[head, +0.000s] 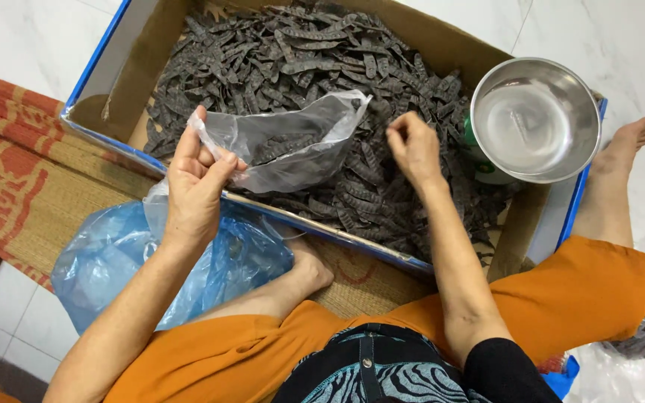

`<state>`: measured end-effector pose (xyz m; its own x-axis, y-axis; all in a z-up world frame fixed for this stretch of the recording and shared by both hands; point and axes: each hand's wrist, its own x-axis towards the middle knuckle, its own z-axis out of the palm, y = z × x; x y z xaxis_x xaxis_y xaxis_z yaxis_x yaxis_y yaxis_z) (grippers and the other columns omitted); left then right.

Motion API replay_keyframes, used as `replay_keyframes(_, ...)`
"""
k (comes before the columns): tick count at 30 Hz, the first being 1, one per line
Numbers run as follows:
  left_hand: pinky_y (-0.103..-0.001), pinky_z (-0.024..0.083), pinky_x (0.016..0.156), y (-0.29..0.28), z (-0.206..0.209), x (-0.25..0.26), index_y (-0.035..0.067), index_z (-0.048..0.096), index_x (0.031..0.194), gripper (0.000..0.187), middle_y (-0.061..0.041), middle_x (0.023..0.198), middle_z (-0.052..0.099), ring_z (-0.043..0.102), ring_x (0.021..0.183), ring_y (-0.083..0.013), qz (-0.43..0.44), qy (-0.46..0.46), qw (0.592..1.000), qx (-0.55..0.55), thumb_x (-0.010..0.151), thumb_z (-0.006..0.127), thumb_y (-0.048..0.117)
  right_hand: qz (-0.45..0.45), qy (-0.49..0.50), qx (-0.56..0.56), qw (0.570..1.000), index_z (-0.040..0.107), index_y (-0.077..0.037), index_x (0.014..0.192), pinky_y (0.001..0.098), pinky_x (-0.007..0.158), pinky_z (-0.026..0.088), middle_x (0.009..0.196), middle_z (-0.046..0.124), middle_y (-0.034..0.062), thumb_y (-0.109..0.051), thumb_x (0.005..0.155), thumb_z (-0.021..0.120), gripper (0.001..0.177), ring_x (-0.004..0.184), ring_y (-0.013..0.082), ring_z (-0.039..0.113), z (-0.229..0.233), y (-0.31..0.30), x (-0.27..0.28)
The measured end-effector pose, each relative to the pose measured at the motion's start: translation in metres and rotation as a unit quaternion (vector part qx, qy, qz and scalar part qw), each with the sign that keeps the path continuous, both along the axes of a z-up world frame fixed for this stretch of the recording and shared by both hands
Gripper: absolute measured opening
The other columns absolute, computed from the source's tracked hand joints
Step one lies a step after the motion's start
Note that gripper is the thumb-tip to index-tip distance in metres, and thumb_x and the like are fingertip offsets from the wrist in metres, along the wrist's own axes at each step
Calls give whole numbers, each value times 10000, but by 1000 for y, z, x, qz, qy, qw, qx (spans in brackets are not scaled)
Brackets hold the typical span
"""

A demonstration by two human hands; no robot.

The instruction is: The person picks up dried locust pods from a box by hand, places them into a plastic bag, and ties the bag closed before repeating the process.

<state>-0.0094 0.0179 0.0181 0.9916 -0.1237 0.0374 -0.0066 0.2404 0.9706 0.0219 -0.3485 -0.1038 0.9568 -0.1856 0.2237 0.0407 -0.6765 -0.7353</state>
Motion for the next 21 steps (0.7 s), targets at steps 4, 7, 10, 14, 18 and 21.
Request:
replay_keyframes(4, -260, 561, 867, 0, 1, 1, 24, 251, 1665, 752, -28, 979, 663, 661, 911, -95, -1, 0, 1000, 0, 1006, 613, 1, -17, -47, 42, 998, 664, -32, 1057, 370, 784, 564, 934, 752, 125, -130, 953, 703, 148, 868, 269, 751, 8, -7, 30)
replay_keyframes(7, -261, 560, 868, -1, 1, 1, 26, 257, 1667, 749, -28, 979, 665, 661, 913, -96, -1, -1, 1000, 7, 1009, 614, 3, -12, -39, -18, 999, 640, -35, 1191, 401, 905, 530, 1098, 716, 152, -166, 960, 731, 280, 1034, 310, 693, 2, -2, 61)
replay_keyframes(10, -268, 565, 850, -2, 0, 0, 26, 261, 1665, 752, -30, 973, 668, 663, 905, -98, -3, -1, 1000, 4, 1001, 613, 5, 27, -72, -193, 978, 579, 0, 1282, 494, 952, 439, 1237, 597, 224, -224, 808, 839, 586, 1148, 411, 559, -11, 7, 83)
replay_keyframes(14, -269, 563, 845, -1, -3, 1, 31, 263, 1666, 753, -40, 983, 675, 670, 907, -103, -3, -4, 1000, 0, 1001, 615, 13, 35, -66, -265, 961, 549, 0, 1314, 547, 953, 389, 1280, 531, 223, -258, 719, 853, 716, 1181, 425, 516, -35, 13, 91)
replay_keyframes(18, -278, 575, 833, 0, -6, 2, 38, 263, 1659, 765, -35, 990, 672, 672, 902, -107, -10, -8, 1000, -6, 986, 627, 15, 15, 33, -255, 966, 554, -29, 1323, 555, 966, 395, 1223, 531, 198, -247, 859, 808, 573, 1164, 401, 528, -49, 8, 86)
replay_keyframes(21, -273, 570, 830, -1, -8, 2, 36, 266, 1658, 766, -32, 1004, 678, 670, 900, -107, -10, -10, 1000, -11, 983, 629, 20, -1, 1, -272, 962, 562, -52, 1246, 546, 937, 426, 1203, 536, 200, -203, 901, 776, 433, 1140, 417, 538, -53, 5, 79)
